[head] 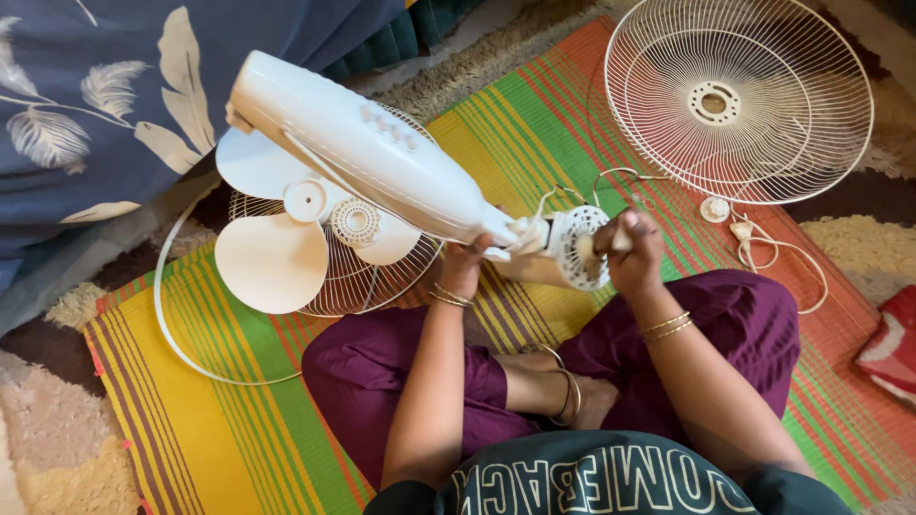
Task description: The person sits on a mat and cleans the internal motor housing of a disassembled white pedestal fan using a white cloth. They wipe the vents and inner surfaces of the motor casing, then reattach the casing to the fan neck.
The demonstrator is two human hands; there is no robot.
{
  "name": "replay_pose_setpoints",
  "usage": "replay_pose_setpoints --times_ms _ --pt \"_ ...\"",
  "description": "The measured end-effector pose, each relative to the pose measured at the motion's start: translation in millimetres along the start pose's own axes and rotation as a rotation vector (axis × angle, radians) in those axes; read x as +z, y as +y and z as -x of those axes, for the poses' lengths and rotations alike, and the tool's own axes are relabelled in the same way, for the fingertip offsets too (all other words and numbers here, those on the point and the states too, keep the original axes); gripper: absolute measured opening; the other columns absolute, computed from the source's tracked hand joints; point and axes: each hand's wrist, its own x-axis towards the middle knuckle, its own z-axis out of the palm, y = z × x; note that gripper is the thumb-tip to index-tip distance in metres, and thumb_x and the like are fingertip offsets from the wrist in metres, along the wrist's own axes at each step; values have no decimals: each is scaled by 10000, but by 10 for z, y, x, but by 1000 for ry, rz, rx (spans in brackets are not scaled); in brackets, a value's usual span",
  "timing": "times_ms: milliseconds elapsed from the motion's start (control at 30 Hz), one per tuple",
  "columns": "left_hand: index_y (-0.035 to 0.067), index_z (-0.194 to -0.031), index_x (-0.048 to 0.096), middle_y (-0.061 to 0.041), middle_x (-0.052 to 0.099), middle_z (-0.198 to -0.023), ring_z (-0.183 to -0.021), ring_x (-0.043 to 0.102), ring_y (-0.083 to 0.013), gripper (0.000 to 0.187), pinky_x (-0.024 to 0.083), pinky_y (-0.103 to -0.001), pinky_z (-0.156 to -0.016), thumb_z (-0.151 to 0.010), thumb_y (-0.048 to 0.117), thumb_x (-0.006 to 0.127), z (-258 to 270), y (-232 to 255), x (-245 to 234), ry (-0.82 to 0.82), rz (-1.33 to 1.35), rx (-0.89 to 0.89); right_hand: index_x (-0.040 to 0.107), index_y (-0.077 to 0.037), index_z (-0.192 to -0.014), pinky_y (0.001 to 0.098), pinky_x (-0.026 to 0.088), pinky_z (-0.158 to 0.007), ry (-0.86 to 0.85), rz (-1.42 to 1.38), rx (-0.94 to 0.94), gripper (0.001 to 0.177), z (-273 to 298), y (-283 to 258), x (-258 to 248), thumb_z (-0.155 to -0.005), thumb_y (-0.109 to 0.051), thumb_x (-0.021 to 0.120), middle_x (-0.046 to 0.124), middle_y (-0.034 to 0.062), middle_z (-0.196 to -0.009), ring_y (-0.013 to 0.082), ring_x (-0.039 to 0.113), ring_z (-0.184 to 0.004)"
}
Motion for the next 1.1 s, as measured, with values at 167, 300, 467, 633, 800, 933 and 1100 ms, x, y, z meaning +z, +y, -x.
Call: replay_pose_setpoints --times_ms 167,300,467,633,800,933,1100 --pt "37 -1324 607 -82 697 -1273 -1193 653 -203 750 537 -373 -1057 -755 438 886 116 -180 102 -177 -170 -93 497 -139 -825 291 278 -531 269 -16 101 372 -230 -116 -160 -1043 -388 666 357 -37 -618 86 290 -504" --pt "33 -1165 762 -96 789 -1118 -1077 733 -214 543 592 -370 -975 -820 442 852 151 -327 240 -335 -551 -91 470 -165 -787 301 324 -587 268 -77 104 423 -324 -153 -310 -1023 -457 667 285 -58 -584 94 276 -502" --pt "32 -1145 731 -97 760 -1106 -1053 715 -223 436 555 -371 -923 -859 346 829 185 -419 506 -352 -647 146 499 -170 -799 286 294 -578 372 -132 158 404 -324 -80 -593 -1002 -478 664 276 -62 -573 90 255 -490" --pt "23 -1091 681 -125 749 -1035 -933 746 -260 313 575 -379 -866 -968 292 786 98 -548 777 -286 -954 119 454 -166 -752 290 304 -554 392 -227 182 449 -401 23 -831 -1025 -457 659 274 -56 -552 99 256 -474" --pt "62 -1308 557 -123 753 -1118 -962 764 -294 550 587 -356 -839 -892 337 788 -167 -503 868 -292 -801 262 493 -170 -812 276 299 -557 315 -252 177 369 -494 61 -918 -1017 -432 652 283 -57 -570 90 263 -489" --pt "129 -1283 626 -105 702 -1232 -1132 677 -280 619 524 -438 -928 -818 509 774 -419 -451 910 -146 -1133 229 499 -179 -823 267 274 -531 272 -253 168 352 -472 59 -854 -996 -443 655 288 -57 -579 88 272 -499" --pt "213 -1291 644 -50 570 -1459 -1398 460 -229 707 298 -536 -1110 -872 770 529 -698 -434 877 -262 -1558 -73 484 -133 -821 294 336 -604 224 -239 154 417 -464 52 -829 -1015 -452 668 300 -46 -598 103 296 -539"
